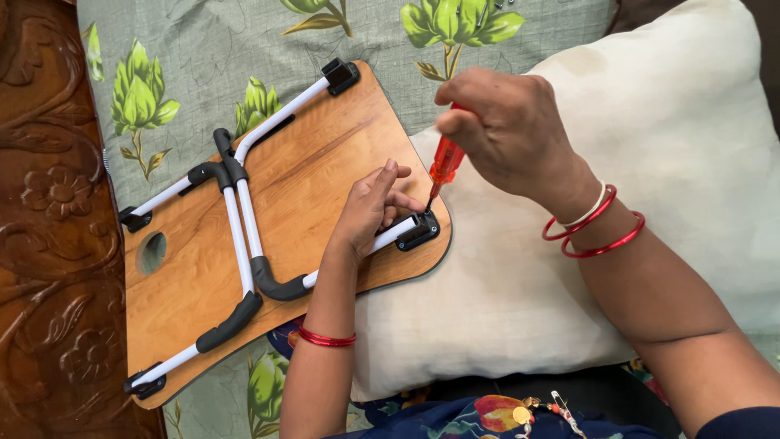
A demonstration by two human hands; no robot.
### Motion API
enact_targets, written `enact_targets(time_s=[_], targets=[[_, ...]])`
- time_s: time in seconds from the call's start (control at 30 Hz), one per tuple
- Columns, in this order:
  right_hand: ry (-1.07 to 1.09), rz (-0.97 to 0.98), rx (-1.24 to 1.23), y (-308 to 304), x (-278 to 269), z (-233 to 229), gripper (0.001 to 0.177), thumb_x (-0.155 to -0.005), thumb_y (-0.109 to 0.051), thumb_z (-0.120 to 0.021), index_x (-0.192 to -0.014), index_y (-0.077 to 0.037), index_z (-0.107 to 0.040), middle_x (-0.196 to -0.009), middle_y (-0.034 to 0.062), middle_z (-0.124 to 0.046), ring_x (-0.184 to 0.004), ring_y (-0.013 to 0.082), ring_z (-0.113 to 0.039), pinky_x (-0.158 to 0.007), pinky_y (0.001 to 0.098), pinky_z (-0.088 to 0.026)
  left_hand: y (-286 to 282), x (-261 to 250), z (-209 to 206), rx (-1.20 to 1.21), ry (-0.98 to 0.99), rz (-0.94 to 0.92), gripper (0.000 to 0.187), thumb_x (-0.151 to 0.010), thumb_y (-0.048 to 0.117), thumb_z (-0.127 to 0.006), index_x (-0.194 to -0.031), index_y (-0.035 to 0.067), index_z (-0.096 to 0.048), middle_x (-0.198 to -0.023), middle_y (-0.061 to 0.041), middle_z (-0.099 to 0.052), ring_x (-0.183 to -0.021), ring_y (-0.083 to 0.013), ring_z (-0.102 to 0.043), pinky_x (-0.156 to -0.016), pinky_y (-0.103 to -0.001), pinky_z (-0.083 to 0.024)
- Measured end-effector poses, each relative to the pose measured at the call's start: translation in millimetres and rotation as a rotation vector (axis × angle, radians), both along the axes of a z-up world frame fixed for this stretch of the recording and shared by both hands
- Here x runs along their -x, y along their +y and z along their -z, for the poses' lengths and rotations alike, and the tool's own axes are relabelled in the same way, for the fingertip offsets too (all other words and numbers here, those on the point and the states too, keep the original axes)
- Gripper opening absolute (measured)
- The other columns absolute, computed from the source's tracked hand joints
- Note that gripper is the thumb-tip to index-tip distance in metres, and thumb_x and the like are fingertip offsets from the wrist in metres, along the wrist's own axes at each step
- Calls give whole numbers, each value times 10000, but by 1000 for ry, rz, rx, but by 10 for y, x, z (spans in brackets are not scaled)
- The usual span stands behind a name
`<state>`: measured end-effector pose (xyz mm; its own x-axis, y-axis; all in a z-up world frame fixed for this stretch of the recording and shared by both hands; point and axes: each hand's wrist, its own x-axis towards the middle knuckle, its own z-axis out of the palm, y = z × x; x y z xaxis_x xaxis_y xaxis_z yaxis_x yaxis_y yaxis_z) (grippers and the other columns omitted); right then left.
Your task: The person uses a red screwdriver to tighten screws on the joints of a small wooden lap desk with white metal legs. They rotate the desk to access different corners and continue fastening the frame to the tabletop.
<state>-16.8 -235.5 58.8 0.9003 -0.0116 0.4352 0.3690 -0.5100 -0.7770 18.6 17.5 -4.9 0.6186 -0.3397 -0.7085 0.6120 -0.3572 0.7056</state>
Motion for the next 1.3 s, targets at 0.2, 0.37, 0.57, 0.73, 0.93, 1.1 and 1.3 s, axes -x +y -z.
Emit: enact_targets(time_s=[0.2, 0.37, 0.57, 0.73, 0.93, 1.1, 1.3], targets=[[7, -35, 46, 158, -35, -135, 278, -1097, -289, -643, -1092, -11, -630, -835, 132, -661, -704, 313, -667, -629, 395, -502, 0, -1, 25, 14, 5, -1, 666, -981, 567, -516, -1268, -25, -616, -726, -145, -749, -428, -39, -369, -428, -181, -325], [38, -64, -33, 221, 11, -125, 348, -1082, -228, -673, -1247, 16, -487, -750, 124, -636, -703, 324, -666, -646, 403, -496, 15, 13, 36, 6, -7, 6, 681, -972, 581, -525, -1257, -29, -628, -715, -133, -746, -427, -32, -379, -426, -178, -322], [14, -157, -160, 41, 43, -68, 245, -1075, -216, -661, -1113, 24, -634, -908, 152, -678, -770, 217, -702, -690, 341, -544, 18, 24, 51, 0, -33, 13, 685, -971, 588, -527, -1238, -31, -645, -718, -124, -749, -427, -22, -364, -425, -173, -321], [167, -239, -671, 138, 75, 24, 201, -1087, -138, -561, -1136, 28, -663, -1008, 56, -706, -953, 152, -710, -882, 310, -573, 22, 20, 49, 32, -23, 11, 650, -978, 571, -529, -1217, -23, -642, -722, -131, -750, -421, -22, -354, -419, -176, -307], [191, -120, -1196, 607, 65, 62, 166, -1079, -108, -546, -1074, 1, -672, -733, 34, -610, -630, 97, -556, -593, 254, -451, 69, 8, 140, 59, 16, -3, 582, -995, 528, -527, -1209, -1, -642, -737, -140, -747, -425, -21, -361, -416, -180, -300], [402, -535, -980, 606, 37, 15, 274, -1090, -227, -515, -1111, -21, -695, -580, -25, -535, -476, 39, -497, -458, 220, -406, 153, 54, 251, 187, -51, 23, 534, -1105, 423, -537, -1073, -93, -669, -833, -98, -727, -550, -20, -417, -485, -200, -349], [216, -526, -853, 622, 1, 36, 267, -1073, -252, -625, -1040, 2, -701, -780, 19, -661, -633, 65, -596, -544, 248, -477, 123, 64, 267, 150, -52, -19, 542, -1037, 497, -447, -1082, 6, -673, -767, -73, -730, -502, -22, -436, -435, -194, -345]])
